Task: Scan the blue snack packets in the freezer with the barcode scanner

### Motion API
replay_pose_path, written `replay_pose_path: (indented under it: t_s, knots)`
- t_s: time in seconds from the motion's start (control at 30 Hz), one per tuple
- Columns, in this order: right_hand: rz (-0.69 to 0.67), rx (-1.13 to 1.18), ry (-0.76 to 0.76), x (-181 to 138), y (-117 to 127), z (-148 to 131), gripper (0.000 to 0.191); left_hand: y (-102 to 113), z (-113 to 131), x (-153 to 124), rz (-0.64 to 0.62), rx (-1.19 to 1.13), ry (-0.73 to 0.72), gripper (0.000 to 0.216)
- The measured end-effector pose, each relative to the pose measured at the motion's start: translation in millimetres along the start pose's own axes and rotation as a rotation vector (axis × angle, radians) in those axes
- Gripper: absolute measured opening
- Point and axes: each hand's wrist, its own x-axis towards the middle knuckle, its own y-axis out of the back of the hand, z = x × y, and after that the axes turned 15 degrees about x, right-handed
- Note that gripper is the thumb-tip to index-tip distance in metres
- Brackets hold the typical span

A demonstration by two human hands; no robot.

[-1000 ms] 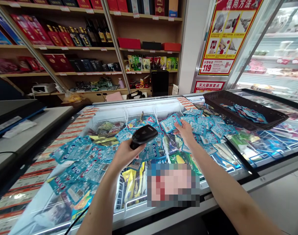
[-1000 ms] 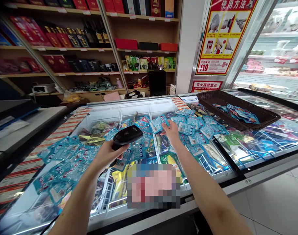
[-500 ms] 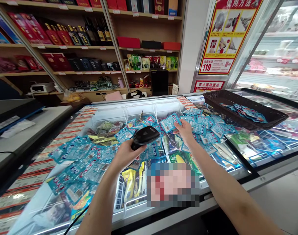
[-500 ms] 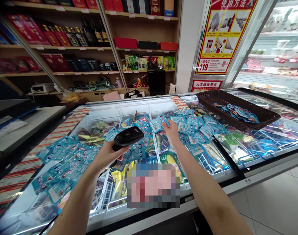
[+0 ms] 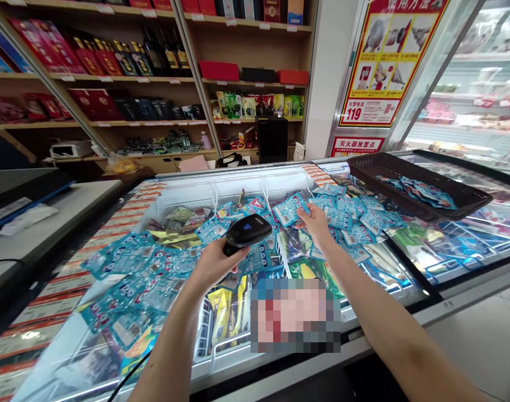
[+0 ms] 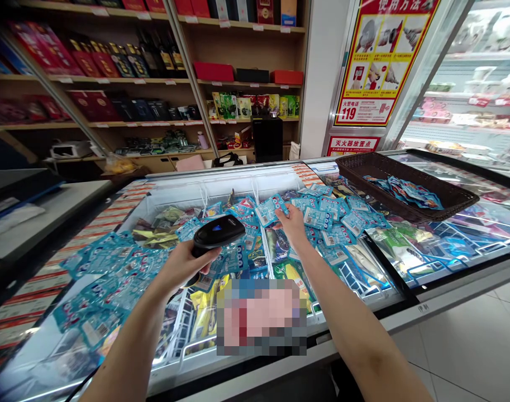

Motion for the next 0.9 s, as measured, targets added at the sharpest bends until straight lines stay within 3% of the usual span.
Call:
replay_pose_path:
  t_s: [0.17,0.4,0.6,0.9]
  knots:
    - [-0.015,-0.041,0.050,2,2,4,0.040,0,0,0,0.027,-0.020,0.003,0.036]
    - [0.156,-0.350,0.224,6,14,-6,0.049,3,-3,1,0.086,-0.023,0.041,0.037]
    - [0.159,-0.495,0.399,9,23,-1,0.041,2,-11,4,0.143,-0.028,0.069,0.037]
    - [0.157,-0.801,0.507,20,29,9,0.026,2,-13,4,0.145,-0.024,0.059,0.037]
